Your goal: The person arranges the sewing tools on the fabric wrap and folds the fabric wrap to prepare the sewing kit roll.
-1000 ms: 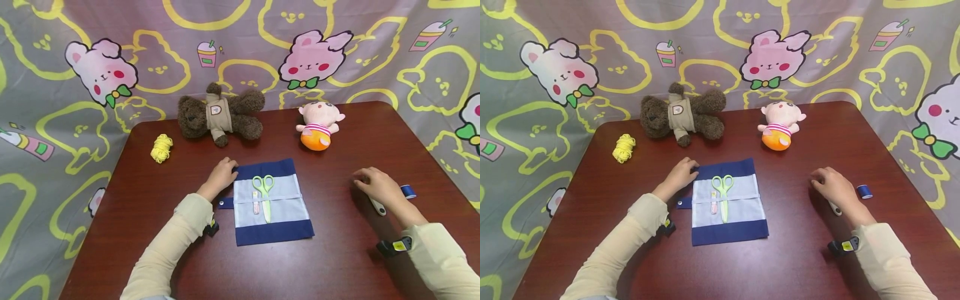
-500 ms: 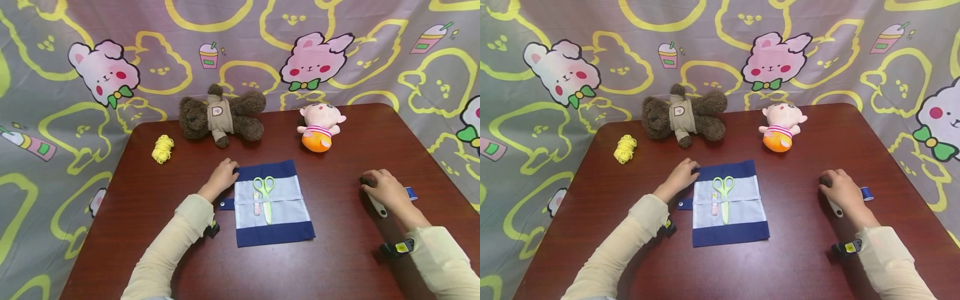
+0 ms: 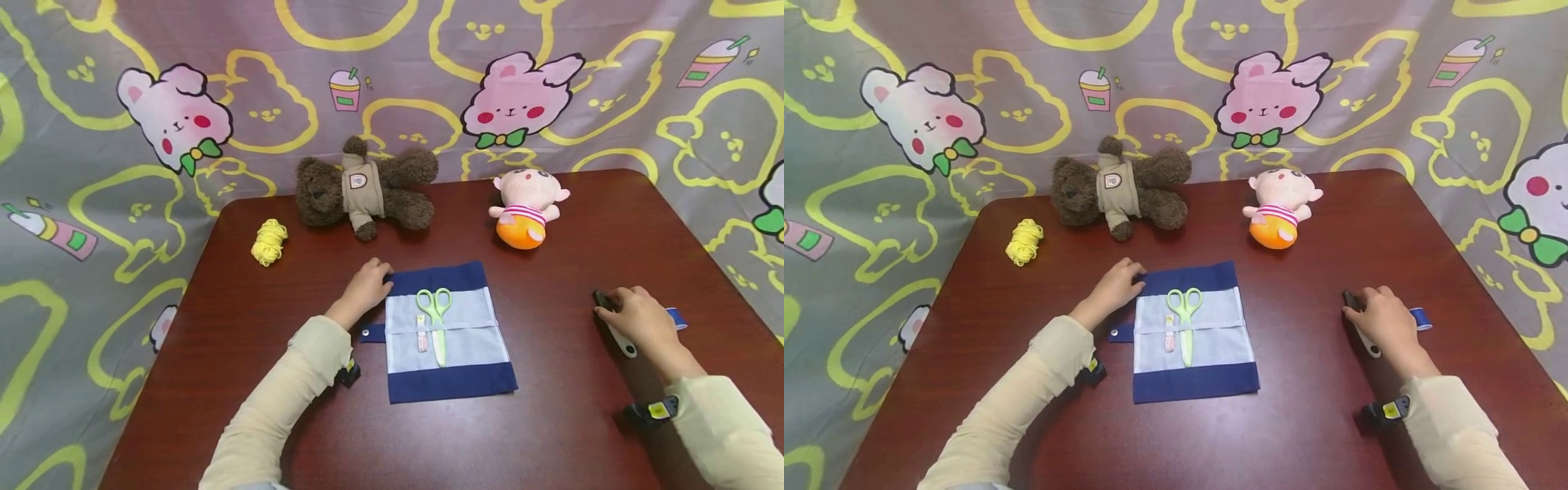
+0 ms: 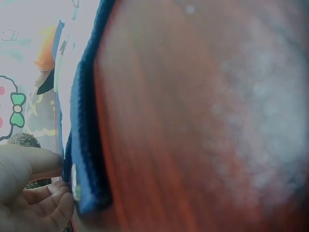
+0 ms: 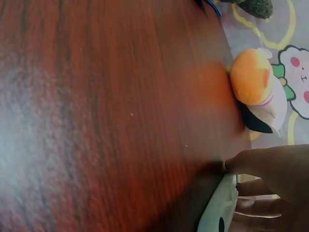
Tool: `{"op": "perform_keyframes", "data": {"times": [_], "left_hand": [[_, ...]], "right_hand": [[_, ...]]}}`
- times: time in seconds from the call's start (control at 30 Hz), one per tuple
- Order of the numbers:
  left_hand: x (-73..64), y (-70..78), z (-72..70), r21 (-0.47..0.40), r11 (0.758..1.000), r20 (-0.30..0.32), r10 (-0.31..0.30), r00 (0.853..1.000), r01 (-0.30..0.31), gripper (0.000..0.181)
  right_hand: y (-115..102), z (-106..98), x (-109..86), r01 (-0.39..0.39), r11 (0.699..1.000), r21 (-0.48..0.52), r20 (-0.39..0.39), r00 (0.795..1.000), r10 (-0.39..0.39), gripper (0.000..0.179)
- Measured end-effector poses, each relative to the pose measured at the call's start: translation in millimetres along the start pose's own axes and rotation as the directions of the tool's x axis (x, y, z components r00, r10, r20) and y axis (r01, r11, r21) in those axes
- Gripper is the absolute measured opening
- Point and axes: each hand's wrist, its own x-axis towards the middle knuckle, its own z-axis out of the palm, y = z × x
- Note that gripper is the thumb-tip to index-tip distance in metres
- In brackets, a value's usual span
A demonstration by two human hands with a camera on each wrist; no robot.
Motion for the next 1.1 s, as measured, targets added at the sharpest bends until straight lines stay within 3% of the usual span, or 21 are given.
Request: {"op": "perform_keyframes", "data": {"times": [0.27, 0.6, 0.83, 1.1], "left_hand": [[-0.4, 2.4, -0.8, -0.007, 1.0, 0.009, 0.003, 1.0, -0.003, 0.024], [-1.9, 1.8, -1.3, -0.003, 1.0, -0.006, 0.003, 1.0, -0.003, 0.024], [-1.9, 1.2, -0.6, -0.008, 1.0, -0.006, -0.001, 1.0, 0.001, 0.024], [-1.1, 1.9, -0.6, -0.002, 1.0, -0.003, -0.012, 1.0, 0.012, 0.024]], "right_hand": [[-3.2, 5.3, -1.9, -0.001, 1.0, -0.009, -0.042, 0.999, 0.0, 0.035], [-7.6, -6.6, 2.5, -0.043, 0.999, -0.018, -0.019, 0.999, 0.042, 0.04], [-14.3, -12.3, 5.5, 0.003, 1.0, 0.023, -0.041, 0.999, -0.002, 0.04], [-33.1, -18.3, 6.2, 0.007, 0.996, 0.086, -0.051, 0.999, -0.002, 0.04]]}}
